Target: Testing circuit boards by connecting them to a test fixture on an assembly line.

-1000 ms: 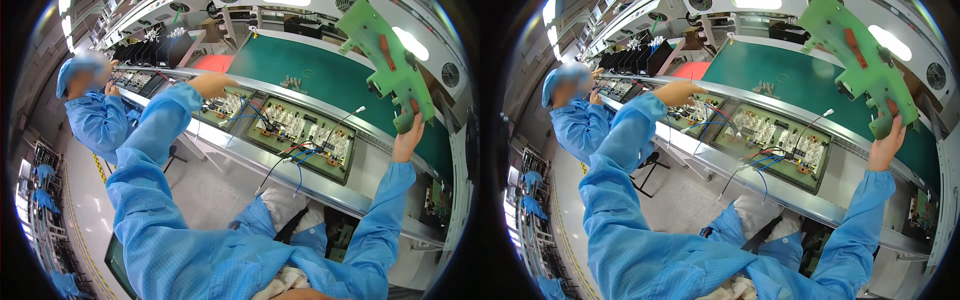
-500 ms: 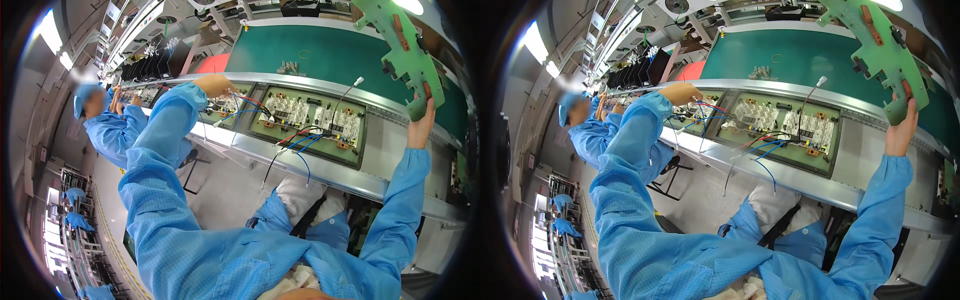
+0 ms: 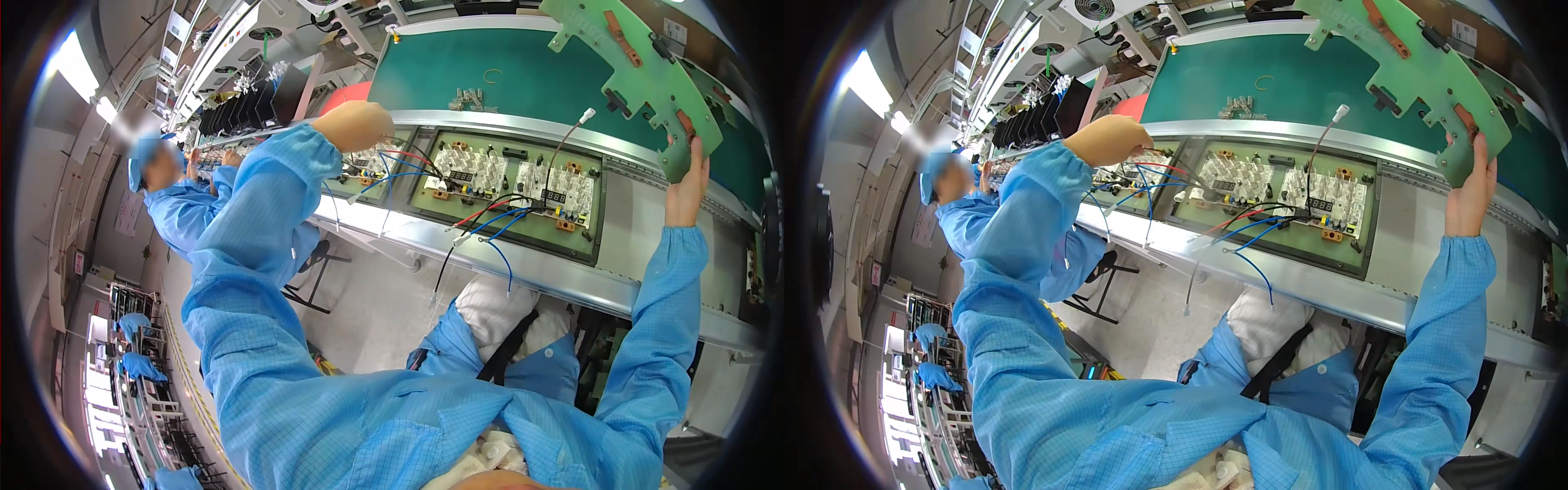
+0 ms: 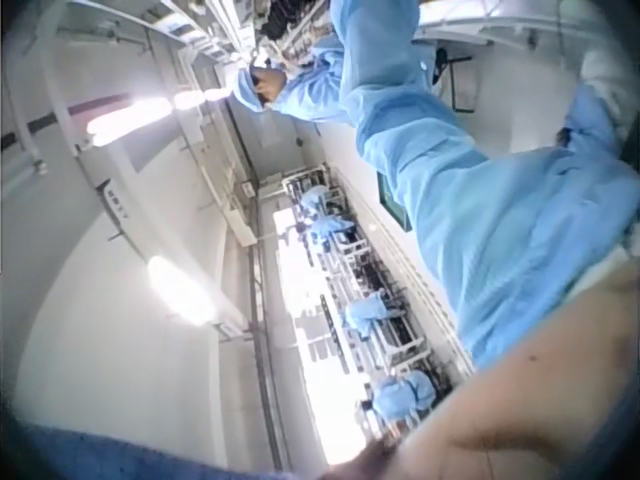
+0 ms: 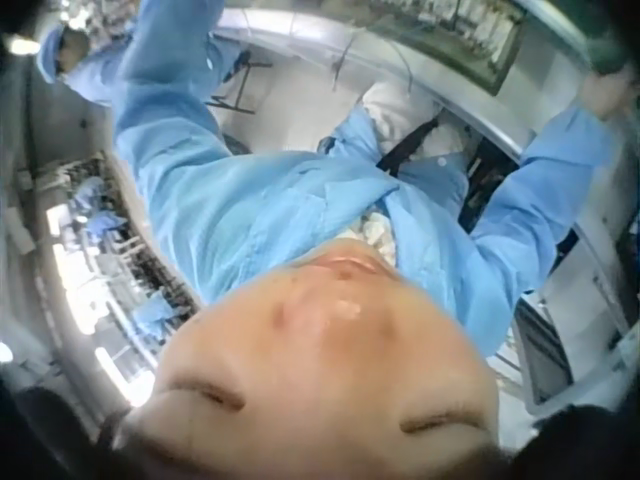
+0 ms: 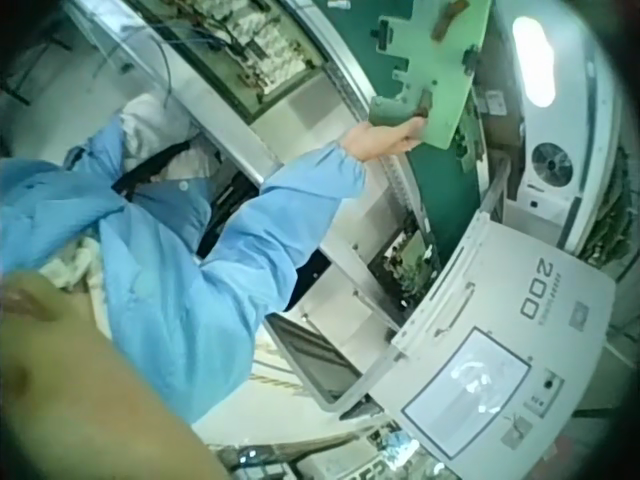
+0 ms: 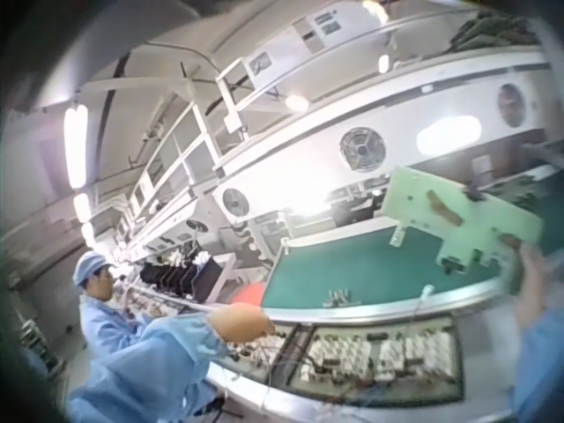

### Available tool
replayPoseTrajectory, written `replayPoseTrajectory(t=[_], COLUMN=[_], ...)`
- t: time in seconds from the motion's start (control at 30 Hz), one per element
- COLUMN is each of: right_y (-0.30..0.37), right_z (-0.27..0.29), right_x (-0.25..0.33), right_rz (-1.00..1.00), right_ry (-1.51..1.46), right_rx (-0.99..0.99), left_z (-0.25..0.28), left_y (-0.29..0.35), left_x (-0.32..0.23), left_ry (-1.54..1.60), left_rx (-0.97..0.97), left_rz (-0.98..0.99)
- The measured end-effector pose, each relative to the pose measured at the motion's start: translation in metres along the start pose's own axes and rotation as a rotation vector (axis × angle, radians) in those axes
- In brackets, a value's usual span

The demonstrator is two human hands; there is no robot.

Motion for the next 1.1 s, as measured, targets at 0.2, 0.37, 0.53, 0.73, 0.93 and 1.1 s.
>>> replayPoseTrajectory(t=[0.2, 0.37, 0.53, 0.73, 0.93, 1.1], right_y=[0.002, 0.006, 0.012, 0.021, 0.022, 0.022], right_z=[-0.005, -0.013, -0.022, -0.038, -0.08, -0.106], right_x=[-0.005, -0.007, -0.016, -0.049, -0.088, -0.112], right_rz=[-0.025, -0.046, -0.156, -0.291, -0.362, -0.409], right_ry=[0.042, 0.034, 0.024, 0.049, -0.025, 0.08], right_rx=[0.035, 0.031, 0.066, 0.138, 0.258, 0.236], left_z=[-0.01, -0.041, -0.069, -0.12, -0.124, -0.12], left_y=[0.026, 0.044, 0.064, 0.083, 0.089, 0.045], left_x=[-0.023, -0.053, -0.069, -0.074, -0.009, 0.041], left_ry=[0.71, 1.045, 1.516, 1.47, 1.387, 2.072], left_rx=[0.087, 0.106, -0.28, -0.482, -1.04, -1.634], left_rz=[0.177, 0.126, 0.266, 0.181, 0.359, -0.188])
Point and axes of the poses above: each hand's wrist, its own y-axis away from the middle knuckle, its own z-axis out of the back of the hand, x = y × z, the point moved 5 cm from there along -y, towards the middle knuckle, and after that the axes turned 15 degrees about -z, right-handed, at the moved point
